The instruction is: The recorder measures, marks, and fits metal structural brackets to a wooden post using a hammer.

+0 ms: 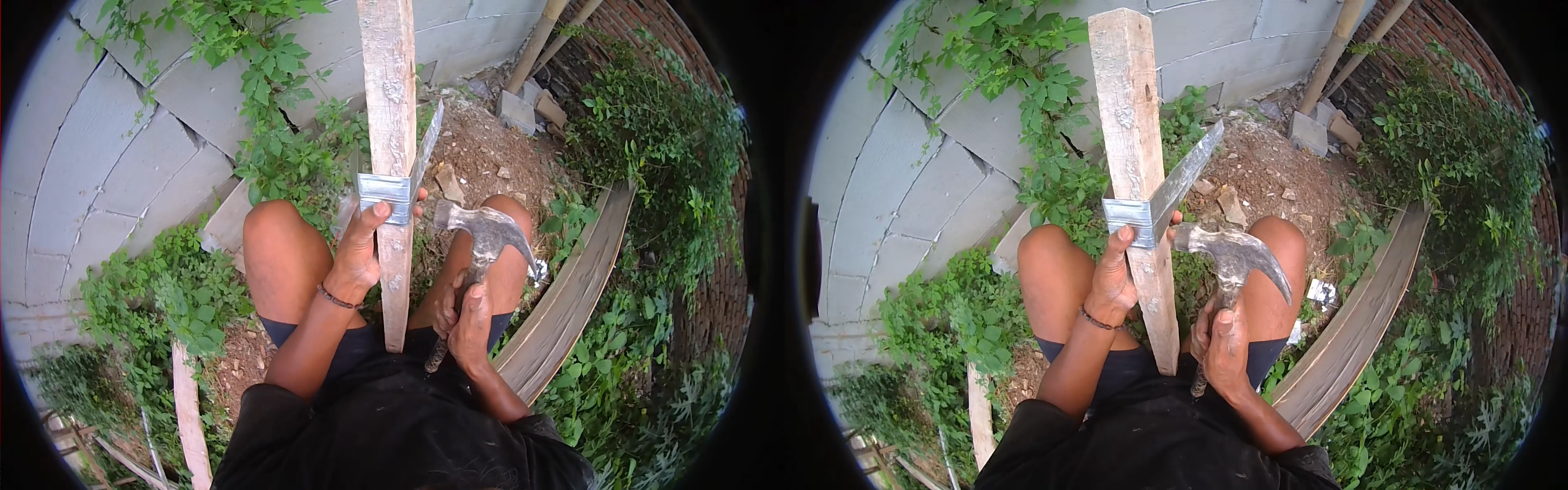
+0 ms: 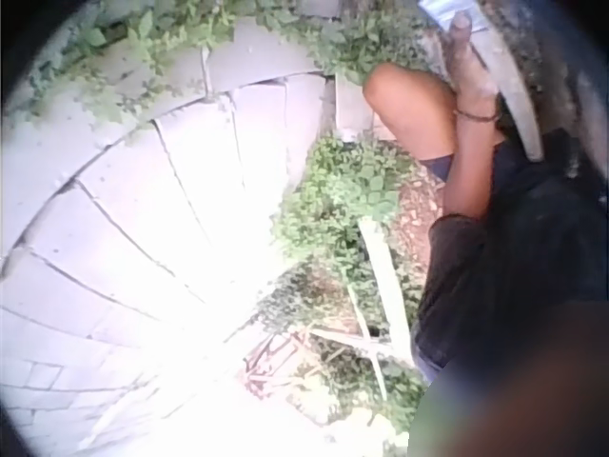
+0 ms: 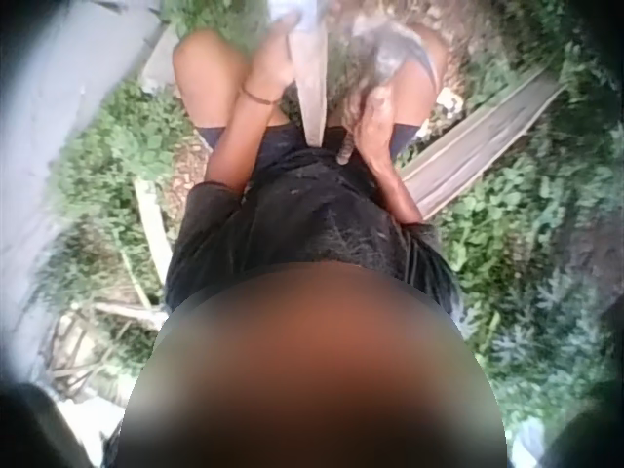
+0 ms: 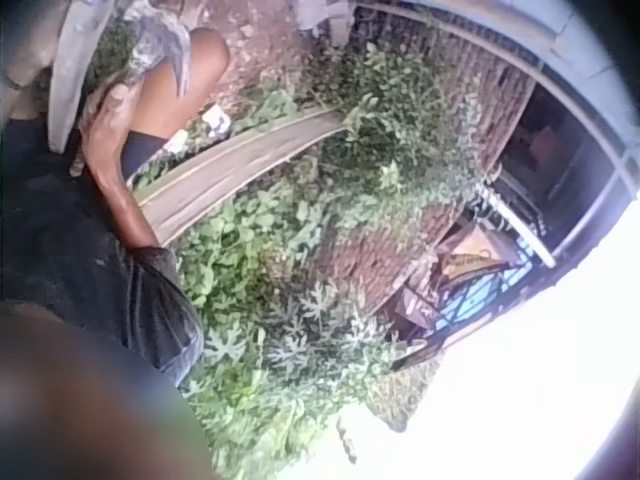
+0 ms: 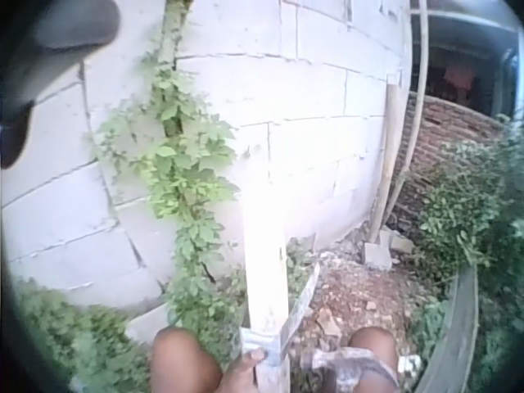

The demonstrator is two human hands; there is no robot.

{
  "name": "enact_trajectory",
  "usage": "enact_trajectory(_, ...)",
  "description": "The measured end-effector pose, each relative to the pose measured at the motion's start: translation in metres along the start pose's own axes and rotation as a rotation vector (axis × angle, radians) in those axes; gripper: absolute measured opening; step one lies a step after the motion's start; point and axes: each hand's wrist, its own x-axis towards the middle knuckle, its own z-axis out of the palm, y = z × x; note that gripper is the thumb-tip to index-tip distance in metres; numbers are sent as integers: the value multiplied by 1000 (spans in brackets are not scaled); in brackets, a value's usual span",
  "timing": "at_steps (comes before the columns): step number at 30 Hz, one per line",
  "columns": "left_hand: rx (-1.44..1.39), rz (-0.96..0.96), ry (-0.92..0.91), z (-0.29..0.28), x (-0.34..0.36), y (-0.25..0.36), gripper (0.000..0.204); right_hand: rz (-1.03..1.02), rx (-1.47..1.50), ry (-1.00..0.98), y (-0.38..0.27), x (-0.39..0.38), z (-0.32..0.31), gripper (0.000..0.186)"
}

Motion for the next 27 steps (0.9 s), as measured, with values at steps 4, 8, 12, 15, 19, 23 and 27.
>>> enact_trajectory(4,-3,6,-10,0,3,-3,66,-74,-54,-42,-8,6,0,38)
enact_trajectory(8,48,1,11,6,2,-7,64,-139,61,-153,9,14,-12,35)
enact_trajectory(12,-30,-34,55,4,3,-8,62,-64,51,-69,-10,9,8,42)
enact_trajectory(15,53,4,40,-3,1,-3,61,12,-209,10,-2,2,7,40)
enact_trajectory(19,24,6,24,7,1,-7,60,-116,-49,65,1,-6,8,45)
enact_trajectory(23,59,30,38,-4,4,-7,61,-39,-156,-5,3,-5,8,43)
enact_trajectory(27,-35,20,-4,-6,6,-3,55,36,-273,21,-8,-5,14,48)
